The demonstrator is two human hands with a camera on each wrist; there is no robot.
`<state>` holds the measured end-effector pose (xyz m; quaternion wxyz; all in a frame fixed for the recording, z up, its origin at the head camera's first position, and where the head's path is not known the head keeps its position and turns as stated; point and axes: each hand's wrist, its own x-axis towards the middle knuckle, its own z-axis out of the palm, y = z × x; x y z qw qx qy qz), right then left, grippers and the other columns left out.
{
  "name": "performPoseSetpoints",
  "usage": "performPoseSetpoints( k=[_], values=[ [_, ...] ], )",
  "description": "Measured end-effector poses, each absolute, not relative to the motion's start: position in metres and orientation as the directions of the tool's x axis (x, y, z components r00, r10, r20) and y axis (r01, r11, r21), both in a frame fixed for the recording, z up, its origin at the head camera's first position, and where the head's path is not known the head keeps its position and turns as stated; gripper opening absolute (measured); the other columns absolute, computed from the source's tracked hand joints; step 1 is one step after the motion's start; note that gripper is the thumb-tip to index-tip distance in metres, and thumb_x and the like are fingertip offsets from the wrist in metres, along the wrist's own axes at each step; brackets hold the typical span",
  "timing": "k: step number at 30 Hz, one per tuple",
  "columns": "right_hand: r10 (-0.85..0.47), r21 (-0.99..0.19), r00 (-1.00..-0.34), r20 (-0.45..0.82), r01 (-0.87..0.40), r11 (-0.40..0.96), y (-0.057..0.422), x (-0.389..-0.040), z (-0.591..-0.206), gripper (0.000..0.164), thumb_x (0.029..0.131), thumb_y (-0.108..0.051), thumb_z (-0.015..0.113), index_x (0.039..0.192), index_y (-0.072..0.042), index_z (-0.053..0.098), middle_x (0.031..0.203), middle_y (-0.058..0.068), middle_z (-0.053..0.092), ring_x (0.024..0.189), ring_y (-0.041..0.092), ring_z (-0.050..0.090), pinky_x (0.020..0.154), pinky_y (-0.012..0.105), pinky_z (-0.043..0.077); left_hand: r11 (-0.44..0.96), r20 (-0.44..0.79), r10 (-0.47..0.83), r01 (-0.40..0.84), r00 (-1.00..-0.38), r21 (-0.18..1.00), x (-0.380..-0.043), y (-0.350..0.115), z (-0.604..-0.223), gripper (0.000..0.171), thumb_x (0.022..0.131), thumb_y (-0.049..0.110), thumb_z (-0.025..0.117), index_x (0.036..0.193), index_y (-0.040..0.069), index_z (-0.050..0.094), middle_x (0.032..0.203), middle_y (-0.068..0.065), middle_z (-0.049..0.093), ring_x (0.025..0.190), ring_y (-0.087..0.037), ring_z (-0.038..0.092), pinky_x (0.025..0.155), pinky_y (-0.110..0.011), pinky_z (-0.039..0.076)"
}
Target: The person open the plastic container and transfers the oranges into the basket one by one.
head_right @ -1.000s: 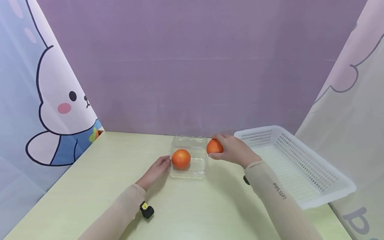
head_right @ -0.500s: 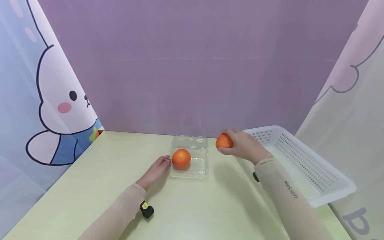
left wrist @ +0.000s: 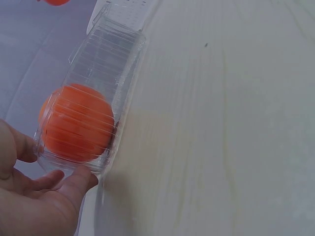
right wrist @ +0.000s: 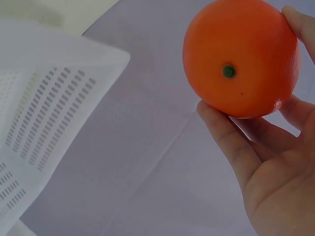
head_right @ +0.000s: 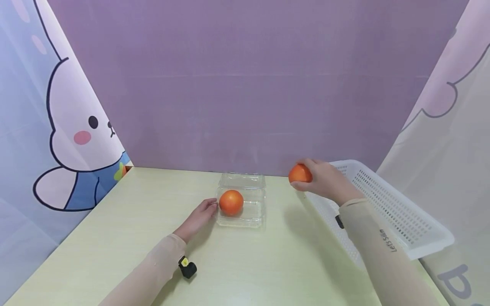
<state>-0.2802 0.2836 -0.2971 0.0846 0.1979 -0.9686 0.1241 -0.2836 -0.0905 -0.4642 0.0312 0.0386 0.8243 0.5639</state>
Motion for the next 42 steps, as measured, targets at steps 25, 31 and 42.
performPoseSetpoints(
  k=[25, 31, 42],
  values=[
    [-0.261, -0.237, -0.944, 0.202, -0.306, 0.922, 0.346, -0.289, -0.297, 0.075, 0.086, -0.057, 0.072, 0.138, -0.006, 0.052, 0.111, 0.018, 0.063, 0.093, 0.034, 0.057, 0.073, 0.044, 0.05, 0.36, -0.01, 0.098, 0.026, -0.995, 0.932, -0.282, -0.091, -0.461, 0.047, 0.107, 0.024, 0.044, 0.145, -0.003, 0.044, 0.147, -0.023, 0.047, 0.138, -0.038, 0.041, 0.116, -0.051, 0.031],
    [-0.256, -0.231, -0.945, 0.203, -0.301, 0.926, 0.36, -0.296, -0.31, 0.075, 0.087, -0.056, 0.072, 0.136, -0.003, 0.052, 0.115, 0.021, 0.062, 0.095, 0.036, 0.057, 0.075, 0.047, 0.051, 0.359, -0.019, 0.097, 0.017, -0.995, 0.933, -0.282, -0.091, -0.46, 0.047, 0.107, 0.025, 0.044, 0.145, -0.003, 0.044, 0.148, -0.023, 0.047, 0.139, -0.038, 0.041, 0.116, -0.051, 0.03],
    [-0.216, -0.251, -0.96, 0.18, -0.257, 0.933, 0.382, -0.309, -0.336, 0.079, 0.087, -0.058, 0.07, 0.134, 0.003, 0.052, 0.109, 0.02, 0.062, 0.087, 0.031, 0.057, 0.071, 0.042, 0.049, 0.346, -0.003, 0.106, 0.034, -0.994, 0.938, -0.282, -0.091, -0.462, 0.047, 0.106, 0.023, 0.045, 0.144, -0.005, 0.044, 0.147, -0.025, 0.047, 0.138, -0.039, 0.042, 0.116, -0.051, 0.031]
  ],
)
